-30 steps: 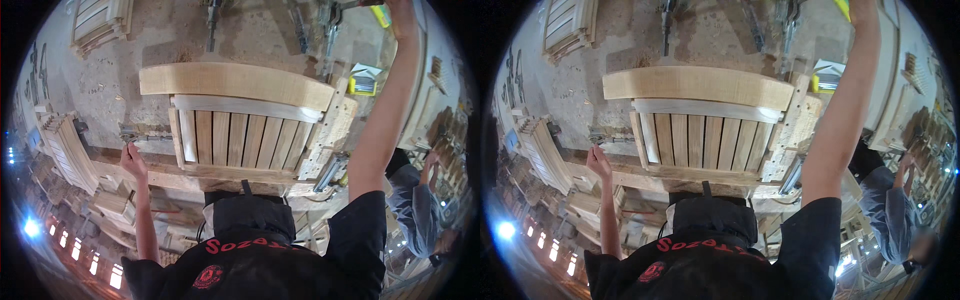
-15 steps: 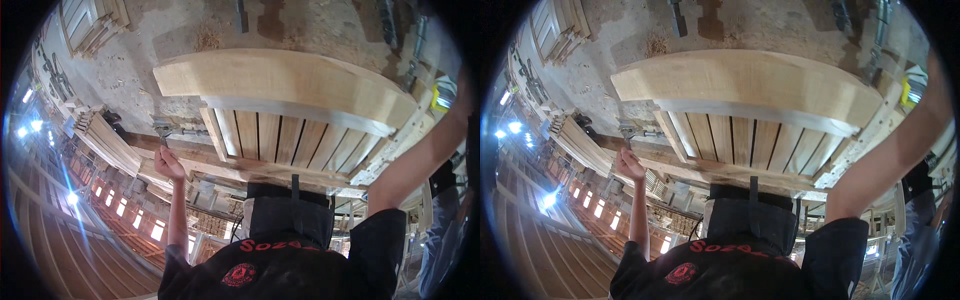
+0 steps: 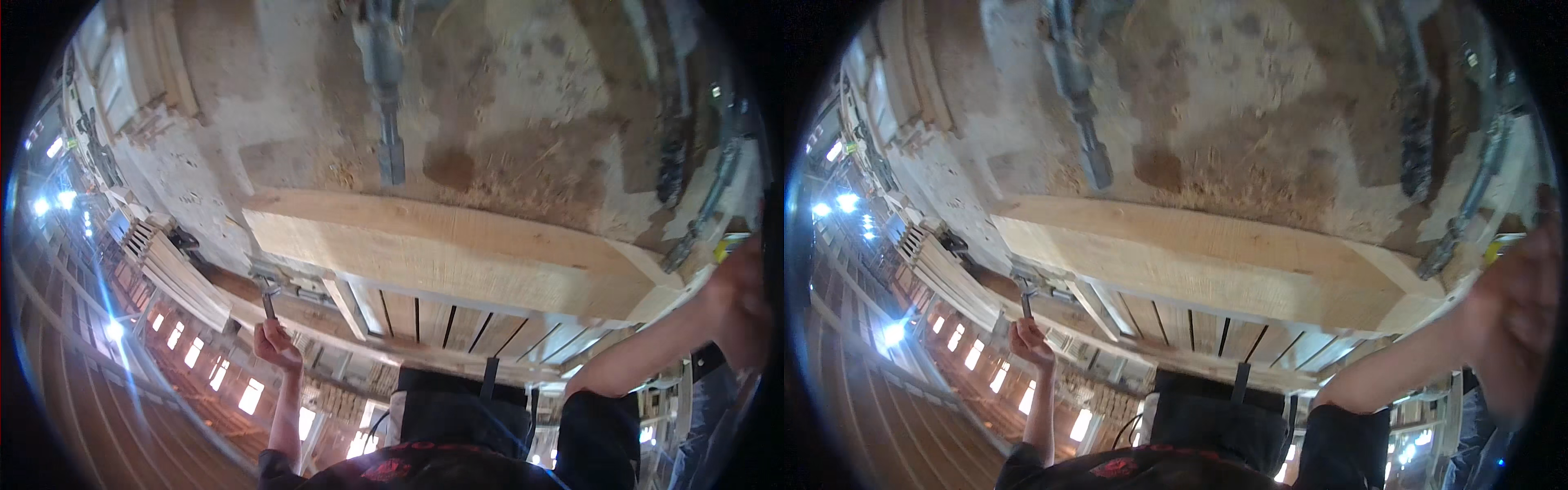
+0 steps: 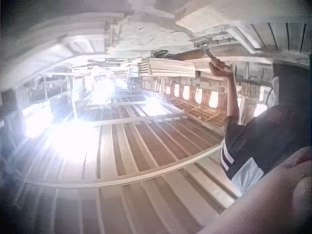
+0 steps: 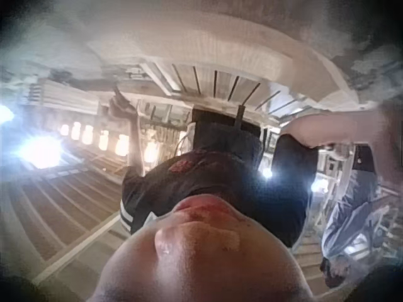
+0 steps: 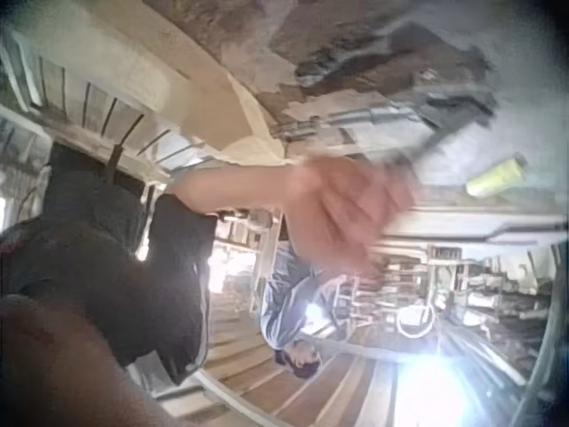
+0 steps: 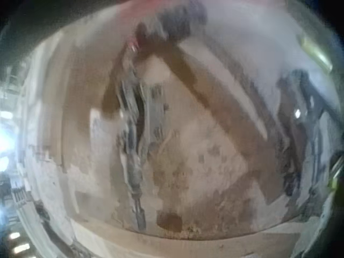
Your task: The worker uses a pneumatic nail gun to assemble wooden slats into furniture panels.
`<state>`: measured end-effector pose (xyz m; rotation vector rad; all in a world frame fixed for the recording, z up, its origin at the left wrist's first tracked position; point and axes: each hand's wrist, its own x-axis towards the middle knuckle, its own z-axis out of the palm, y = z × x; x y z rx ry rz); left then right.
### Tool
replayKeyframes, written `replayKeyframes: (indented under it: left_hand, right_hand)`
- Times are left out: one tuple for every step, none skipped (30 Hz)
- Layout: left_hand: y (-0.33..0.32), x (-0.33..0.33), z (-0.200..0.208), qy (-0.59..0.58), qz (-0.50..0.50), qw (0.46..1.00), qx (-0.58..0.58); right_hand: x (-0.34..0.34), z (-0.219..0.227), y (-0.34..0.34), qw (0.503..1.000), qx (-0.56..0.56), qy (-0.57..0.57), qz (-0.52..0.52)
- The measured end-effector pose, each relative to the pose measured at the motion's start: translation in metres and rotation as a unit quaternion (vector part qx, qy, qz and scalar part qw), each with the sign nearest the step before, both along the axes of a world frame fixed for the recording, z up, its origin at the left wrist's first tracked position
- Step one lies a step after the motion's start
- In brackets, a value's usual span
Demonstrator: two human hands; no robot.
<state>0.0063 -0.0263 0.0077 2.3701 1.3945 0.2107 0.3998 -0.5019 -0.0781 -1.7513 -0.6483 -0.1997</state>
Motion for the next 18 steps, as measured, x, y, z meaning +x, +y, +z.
replayKeyframes:
  left_hand:
    - [0.000,0.001,-0.002,0.018,-0.004,1.000,-0.001]
    - [-0.005,0.003,-0.001,0.026,0.021,0.999,-0.019]
    - [-0.006,0.007,-0.010,0.008,0.022,1.000,-0.019]
    - [0.000,0.005,-0.011,0.007,-0.048,0.999,0.000]
    - [0.003,0.000,-0.009,0.004,-0.116,0.993,0.015]
    - [0.010,-0.007,-0.003,0.021,-0.050,0.999,0.004]
    - [0.013,-0.006,-0.005,0.000,-0.052,0.999,0.002]
    - [0.013,-0.006,-0.004,0.012,-0.094,0.995,0.010]
    - [0.011,-0.004,-0.001,0.024,-0.133,0.991,0.020]
    - [0.013,-0.002,0.002,0.037,-0.132,0.990,0.016]
    - [0.014,0.001,0.006,0.018,-0.127,0.992,0.014]
    - [0.017,0.004,0.009,0.047,-0.153,0.986,-0.049]
    - [0.021,0.007,0.013,0.076,-0.182,0.974,-0.112]
    - [0.024,0.010,0.016,0.104,-0.212,0.956,-0.175]
    - [0.028,0.014,0.020,0.084,-0.206,0.960,-0.172]
    - [0.029,0.018,0.022,0.148,-0.251,0.942,-0.166]
    - [0.030,0.021,0.022,0.212,-0.293,0.919,-0.158]
    - [0.030,0.022,0.023,0.229,-0.290,0.915,-0.163]
  right_hand:
    - [-0.009,-0.015,-0.006,1.000,-0.009,-0.013,-0.025]
    - [-0.014,-0.021,-0.010,0.998,-0.020,-0.024,-0.046]
    - [-0.016,-0.024,-0.016,0.997,-0.030,-0.036,-0.067]
    - [-0.018,-0.022,-0.013,0.993,-0.038,-0.009,-0.109]
    - [-0.016,-0.015,-0.010,0.987,-0.051,0.015,-0.149]
    - [-0.023,-0.027,0.002,0.978,-0.010,0.063,-0.200]
    - [-0.026,-0.031,0.007,0.963,0.016,0.102,-0.249]
    - [-0.028,-0.029,0.010,0.960,-0.022,0.126,-0.247]
    - [-0.026,-0.022,0.009,0.956,-0.060,0.148,-0.245]
    - [-0.023,-0.011,0.019,0.957,-0.067,0.149,-0.240]
    - [-0.021,0.003,0.026,0.957,-0.079,0.150,-0.236]
    - [-0.019,0.009,0.027,0.954,-0.096,0.153,-0.240]
    - [-0.019,0.013,0.029,0.950,-0.113,0.156,-0.244]
    - [-0.018,0.014,0.029,0.954,-0.114,0.136,-0.240]
    - [-0.016,0.010,0.031,0.959,-0.130,0.084,-0.238]
    - [-0.013,0.011,0.028,0.960,-0.151,0.030,-0.236]
    - [-0.014,0.009,0.026,0.961,-0.151,0.009,-0.229]
    - [-0.016,0.006,0.023,0.954,-0.193,0.007,-0.229]
